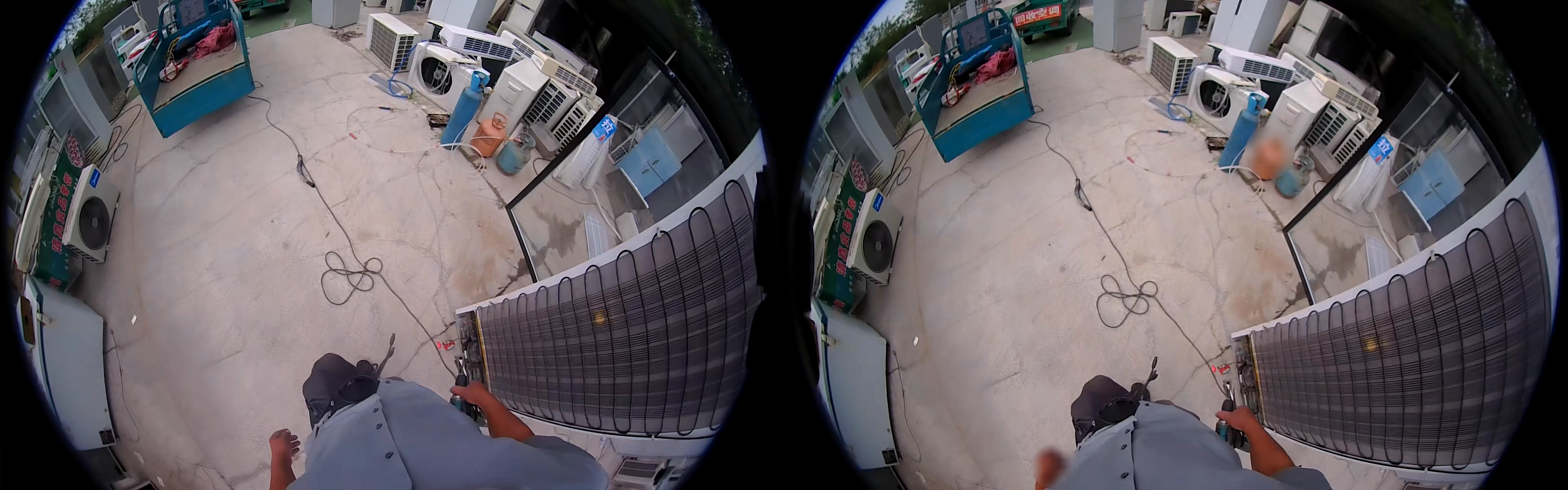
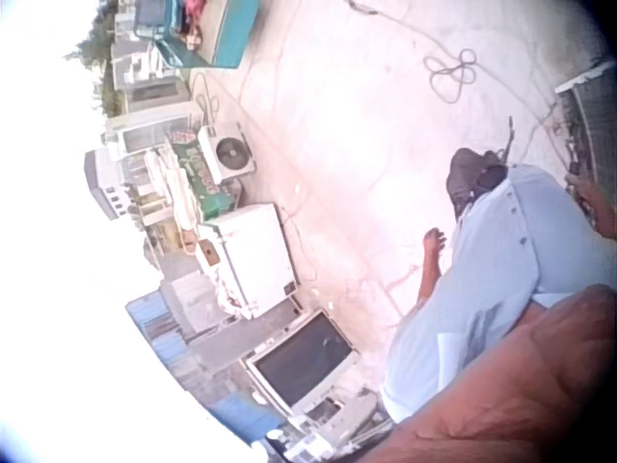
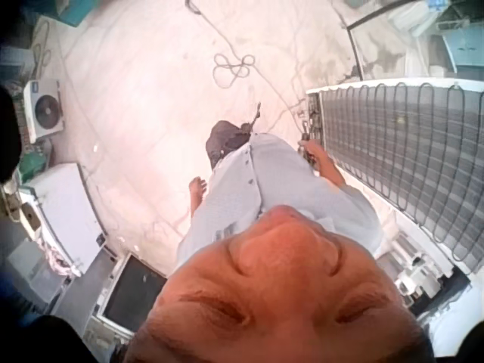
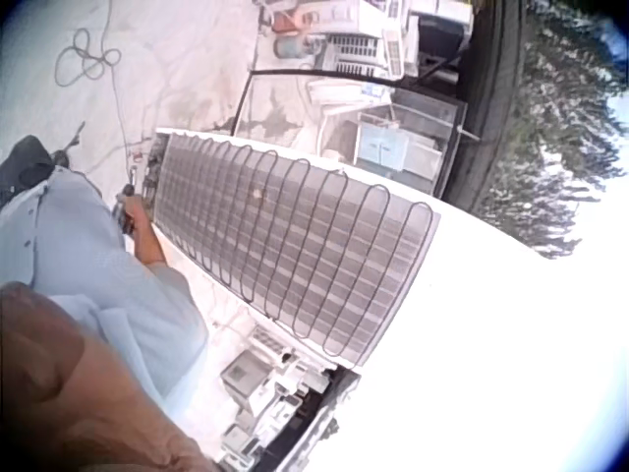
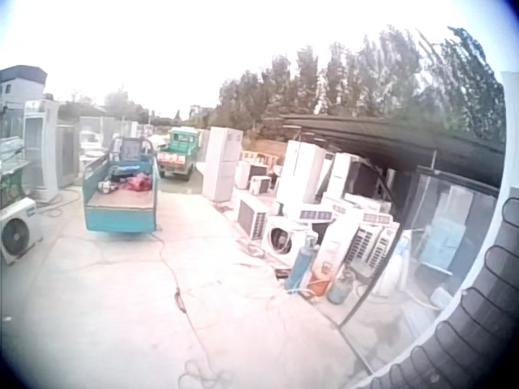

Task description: The person walks through an outdoor area filled with air conditioning units, picks up a cordless drill and a wrench, and approaches a specific unit. They use the drill to remove screws from the unit's side panel, then use scissors to cut a wire inside the electrical compartment before closing the panel.

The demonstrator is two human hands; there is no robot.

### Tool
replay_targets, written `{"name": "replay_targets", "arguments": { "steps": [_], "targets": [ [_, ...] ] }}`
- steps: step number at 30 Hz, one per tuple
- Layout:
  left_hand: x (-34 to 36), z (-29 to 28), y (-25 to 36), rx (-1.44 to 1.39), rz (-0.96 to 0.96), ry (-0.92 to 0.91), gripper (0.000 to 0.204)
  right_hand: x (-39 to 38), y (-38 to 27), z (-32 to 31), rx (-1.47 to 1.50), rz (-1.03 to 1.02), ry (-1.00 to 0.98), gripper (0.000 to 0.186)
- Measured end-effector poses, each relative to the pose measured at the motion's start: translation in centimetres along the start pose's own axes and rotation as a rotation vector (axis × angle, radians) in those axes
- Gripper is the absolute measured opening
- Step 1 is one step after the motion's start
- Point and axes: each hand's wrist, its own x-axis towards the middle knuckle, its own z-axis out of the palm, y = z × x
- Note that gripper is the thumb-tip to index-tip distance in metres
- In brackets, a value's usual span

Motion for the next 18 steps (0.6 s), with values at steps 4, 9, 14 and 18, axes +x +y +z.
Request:
{"name": "replay_targets", "arguments": {
  "steps": [4,9,14,18],
  "targets": [
    [0.5,5.1,18.3,0.009,0.105,-0.020,0.034,5.4,-19.8,-13.4,0.049,-0.139,0.163,0.061],
    [6.0,10.0,34.6,0.078,0.106,-0.018,0.036,13.1,-34.1,-19.9,0.171,-0.205,0.120,0.057],
    [11.5,15.8,50.6,0.182,-0.040,-0.029,0.035,16.7,-42.6,-19.4,0.087,0.047,0.042,0.066],
    [14.5,19.6,66.7,0.250,0.085,-0.027,0.034,17.1,-48.2,-19.3,0.138,0.204,-0.135,0.068]
  ]
}}
